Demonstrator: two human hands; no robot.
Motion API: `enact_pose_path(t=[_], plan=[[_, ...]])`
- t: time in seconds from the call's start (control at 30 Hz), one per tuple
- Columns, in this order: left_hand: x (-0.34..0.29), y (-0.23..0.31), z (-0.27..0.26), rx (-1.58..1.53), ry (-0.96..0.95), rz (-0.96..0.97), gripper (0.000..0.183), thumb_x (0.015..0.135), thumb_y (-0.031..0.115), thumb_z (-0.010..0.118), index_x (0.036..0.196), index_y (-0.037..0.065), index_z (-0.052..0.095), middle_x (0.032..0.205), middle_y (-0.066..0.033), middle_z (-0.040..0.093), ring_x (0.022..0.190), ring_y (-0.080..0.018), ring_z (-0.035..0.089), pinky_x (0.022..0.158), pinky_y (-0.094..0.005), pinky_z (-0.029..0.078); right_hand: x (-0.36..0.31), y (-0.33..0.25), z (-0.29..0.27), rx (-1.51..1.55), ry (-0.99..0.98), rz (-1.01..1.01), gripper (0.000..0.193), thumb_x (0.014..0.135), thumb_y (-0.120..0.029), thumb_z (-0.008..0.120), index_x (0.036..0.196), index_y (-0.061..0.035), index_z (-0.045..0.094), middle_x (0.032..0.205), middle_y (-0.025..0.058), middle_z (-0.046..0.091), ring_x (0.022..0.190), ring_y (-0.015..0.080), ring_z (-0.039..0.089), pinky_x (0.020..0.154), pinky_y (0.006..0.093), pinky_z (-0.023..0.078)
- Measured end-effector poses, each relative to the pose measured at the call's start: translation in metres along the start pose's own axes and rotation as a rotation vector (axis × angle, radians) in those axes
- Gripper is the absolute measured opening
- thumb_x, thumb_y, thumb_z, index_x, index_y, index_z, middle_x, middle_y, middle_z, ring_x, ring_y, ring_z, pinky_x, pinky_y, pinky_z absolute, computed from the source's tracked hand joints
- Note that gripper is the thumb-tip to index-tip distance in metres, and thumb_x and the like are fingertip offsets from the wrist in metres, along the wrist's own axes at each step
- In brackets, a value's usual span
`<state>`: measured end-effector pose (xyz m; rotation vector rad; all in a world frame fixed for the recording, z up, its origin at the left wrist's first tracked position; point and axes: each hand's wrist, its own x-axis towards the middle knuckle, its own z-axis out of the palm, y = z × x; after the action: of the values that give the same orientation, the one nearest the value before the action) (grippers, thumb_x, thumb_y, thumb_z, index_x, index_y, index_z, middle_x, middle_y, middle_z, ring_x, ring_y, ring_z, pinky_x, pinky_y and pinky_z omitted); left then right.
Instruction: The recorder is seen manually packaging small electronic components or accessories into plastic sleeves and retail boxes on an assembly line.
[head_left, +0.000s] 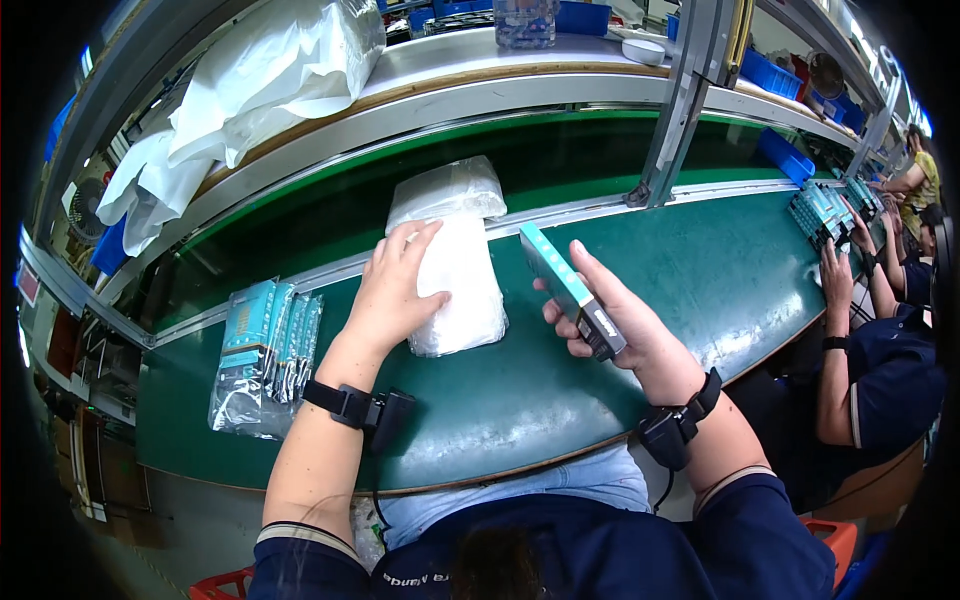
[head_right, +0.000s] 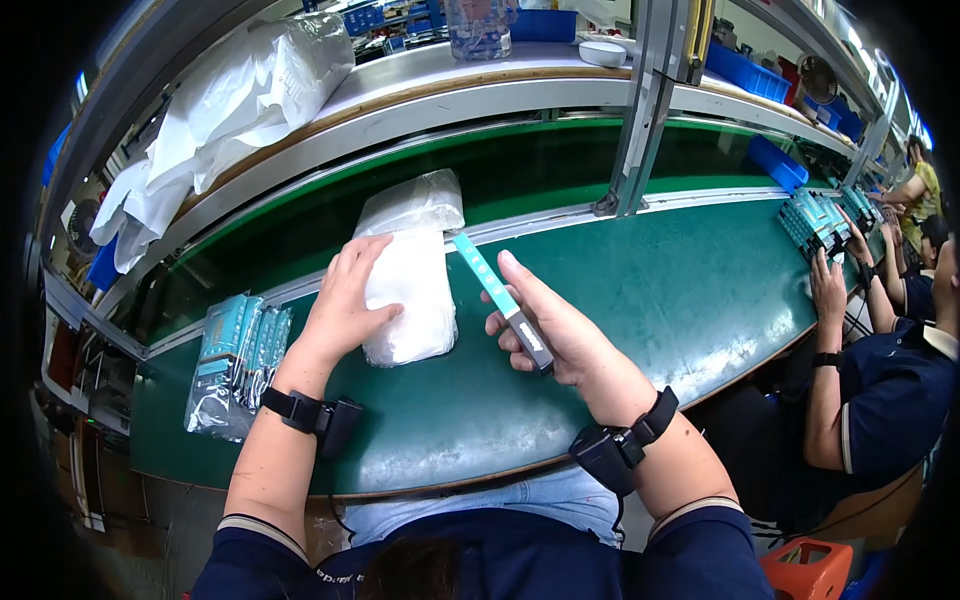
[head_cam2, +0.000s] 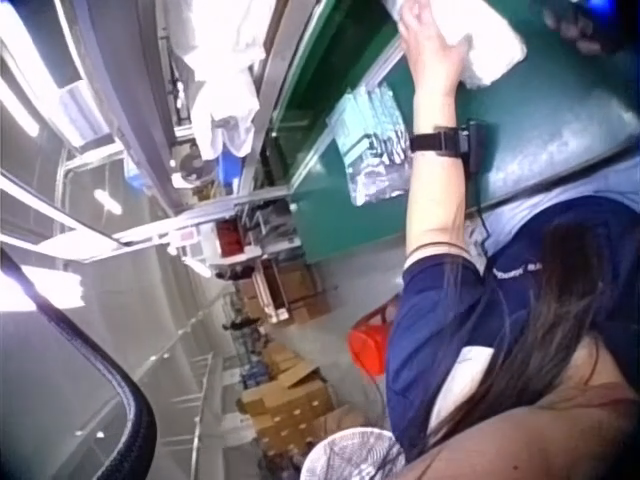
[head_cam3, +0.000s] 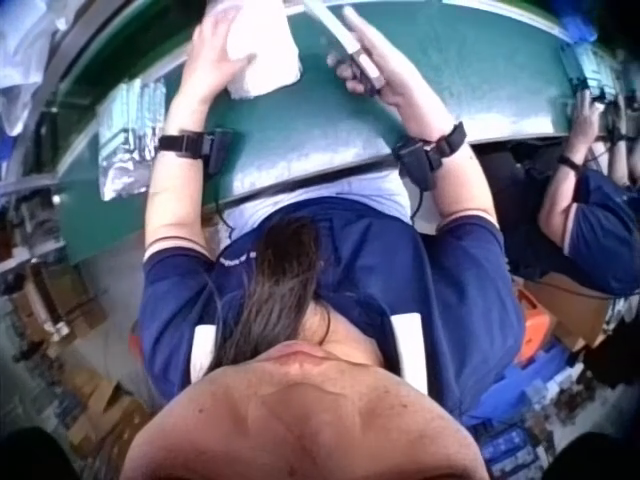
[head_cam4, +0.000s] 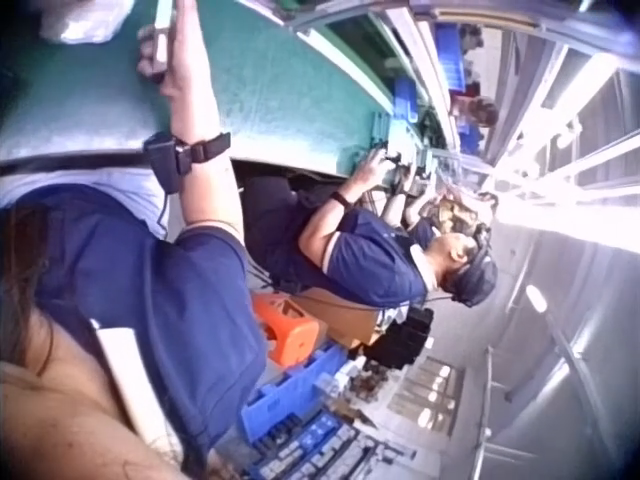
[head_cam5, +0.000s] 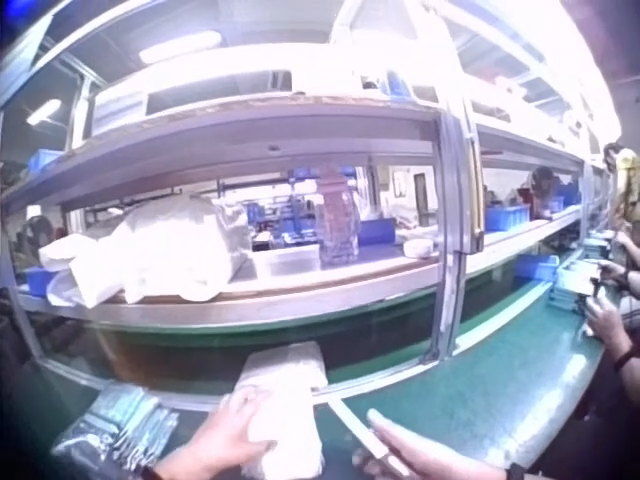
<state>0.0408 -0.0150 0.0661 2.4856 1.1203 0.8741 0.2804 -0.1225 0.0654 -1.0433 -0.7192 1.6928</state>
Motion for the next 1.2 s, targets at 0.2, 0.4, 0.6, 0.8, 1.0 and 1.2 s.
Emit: enact_pose_path(t=[0.2, 0.4, 0.6, 0.8, 1.0, 1.2], plan=[[-0.005, 0.002, -0.004, 0.142, -0.203, 0.094, 0.047, 0.063, 0.019, 0.075, 0.107, 0.01, 0.062, 0.106, -0.009, 0.054, 0.108, -0.0288, 0.05, 0.094, -0.0395, 0.04, 0.024, 0.001, 0.004, 0.239, -0.09, 0.09, 0.057, 0.093, -0.051, 0.044, 0.111, 0.0021, 0.05, 0.077, 0.0075, 0.056, 0.055, 0.013, 0.054, 0.039, 0.0243, 0.041], [-0.021, -0.014, -0.008, -0.053, -0.153, 0.08, 0.028, 0.072, 0.002, 0.065, 0.1, 0.003, 0.062, 0.1, -0.0106, 0.057, 0.097, -0.0298, 0.056, 0.085, -0.0331, 0.046, 0.028, 0.017, 0.004, 0.209, -0.19, 0.066, 0.043, 0.095, -0.035, 0.049, 0.114, 0.0033, 0.049, 0.086, 0.0094, 0.06, 0.066, 0.0138, 0.059, 0.05, 0.0277, 0.049], [-0.021, -0.01, -0.005, -0.179, 0.068, 0.096, 0.013, 0.076, -0.002, 0.061, 0.089, -0.003, 0.063, 0.085, -0.0108, 0.063, 0.079, -0.027, 0.061, 0.072, -0.0307, 0.049, 0.022, 0.019, 0.021, 0.171, -0.312, 0.06, 0.05, 0.083, -0.004, 0.062, 0.125, 0.0101, 0.038, 0.112, 0.0186, 0.059, 0.098, 0.0208, 0.064, 0.085, 0.0315, 0.053], [-0.023, -0.008, -0.001, -0.394, 0.064, 0.015, 0.006, 0.079, 0.0, 0.062, 0.084, -0.002, 0.065, 0.083, -0.0096, 0.063, 0.078, -0.0198, 0.06, 0.071, -0.0277, 0.047, 0.035, 0.028, 0.044, 0.21, -0.351, 0.103, 0.069, 0.081, -0.002, 0.062, 0.136, 0.0127, 0.024, 0.119, 0.0218, 0.055, 0.099, 0.0202, 0.063, 0.083, 0.0293, 0.053], [-0.03, -0.004, -0.008, -0.207, 0.099, 0.084, 0.033, 0.061, -0.008, 0.069, 0.092, 0.003, 0.064, 0.098, -0.0066, 0.061, 0.096, -0.026, 0.058, 0.084, -0.0324, 0.046, 0.033, 0.027, 0.042, 0.2, -0.332, 0.047, 0.053, 0.083, -0.005, 0.06, 0.129, 0.0112, 0.039, 0.108, 0.0163, 0.062, 0.089, 0.0183, 0.066, 0.077, 0.0275, 0.055], [-0.024, -0.01, -0.006, -0.203, 0.001, 0.015, 0.024, 0.07, -0.009, 0.06, 0.092, -0.001, 0.062, 0.088, -0.0135, 0.062, 0.085, -0.0274, 0.061, 0.076, -0.0311, 0.048, 0.033, 0.022, 0.039, 0.246, -0.293, -0.03, 0.045, 0.086, -0.007, 0.058, 0.126, 0.0087, 0.043, 0.106, 0.016, 0.062, 0.087, 0.0189, 0.066, 0.075, 0.029, 0.056]])
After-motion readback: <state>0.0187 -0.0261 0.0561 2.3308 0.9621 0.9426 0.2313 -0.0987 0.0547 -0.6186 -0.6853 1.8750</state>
